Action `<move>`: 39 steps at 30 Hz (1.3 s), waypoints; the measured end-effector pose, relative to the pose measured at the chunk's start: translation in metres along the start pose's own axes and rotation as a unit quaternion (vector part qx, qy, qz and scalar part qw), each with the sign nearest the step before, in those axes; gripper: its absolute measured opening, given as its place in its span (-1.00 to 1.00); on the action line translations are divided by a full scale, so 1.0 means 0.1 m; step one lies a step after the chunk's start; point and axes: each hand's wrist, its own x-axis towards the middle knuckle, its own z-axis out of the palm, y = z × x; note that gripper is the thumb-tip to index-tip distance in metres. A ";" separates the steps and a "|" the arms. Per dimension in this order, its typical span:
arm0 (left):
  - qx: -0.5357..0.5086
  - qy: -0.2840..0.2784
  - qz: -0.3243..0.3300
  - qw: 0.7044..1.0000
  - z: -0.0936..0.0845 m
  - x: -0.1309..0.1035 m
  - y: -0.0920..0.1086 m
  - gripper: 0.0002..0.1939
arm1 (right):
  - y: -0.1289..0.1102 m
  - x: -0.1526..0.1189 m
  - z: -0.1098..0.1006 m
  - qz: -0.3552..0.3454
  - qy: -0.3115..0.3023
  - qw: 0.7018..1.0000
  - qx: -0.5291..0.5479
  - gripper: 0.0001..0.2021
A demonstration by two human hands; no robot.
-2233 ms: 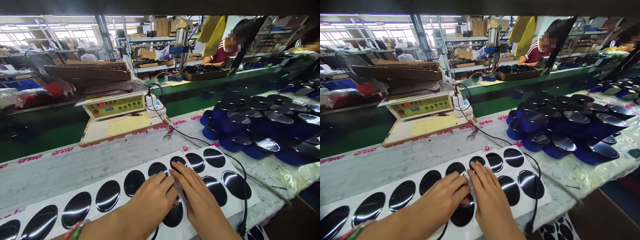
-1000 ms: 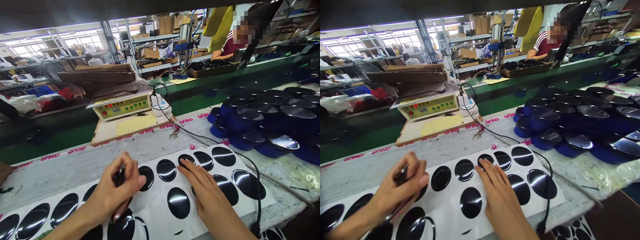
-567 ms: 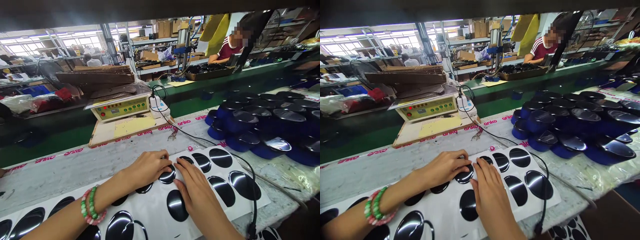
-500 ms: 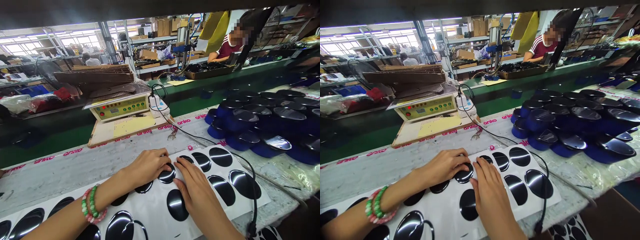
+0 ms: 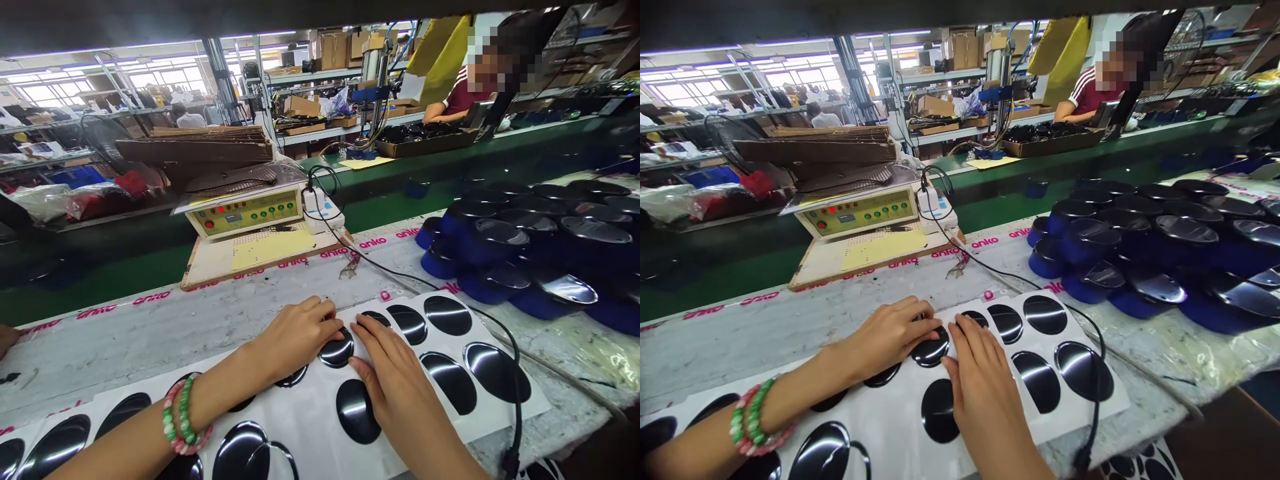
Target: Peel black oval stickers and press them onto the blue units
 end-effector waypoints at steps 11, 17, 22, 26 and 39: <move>-0.196 0.088 -0.056 0.975 -0.06 -0.32 0.02 -0.73 | -0.03 0.04 -0.07 -0.044 -0.029 0.998 -0.024 -0.57; -0.518 0.208 -0.279 0.782 -0.37 -0.58 -0.04 -0.62 | 0.01 0.03 -0.05 -0.056 -0.017 0.997 -0.048 -0.56; -0.513 0.130 -0.273 0.803 -0.63 -0.96 0.08 -0.75 | 0.07 0.02 -0.04 -0.063 -0.012 0.996 -0.055 -0.60; -0.322 -0.091 -0.214 0.918 -0.60 -1.14 0.35 -0.85 | 0.11 0.01 -0.02 -0.064 -0.027 0.997 -0.042 -0.61; -0.463 0.012 -0.208 0.862 -0.14 -1.22 0.37 -0.84 | 0.16 0.01 0.00 -0.082 -0.031 0.996 -0.027 -0.62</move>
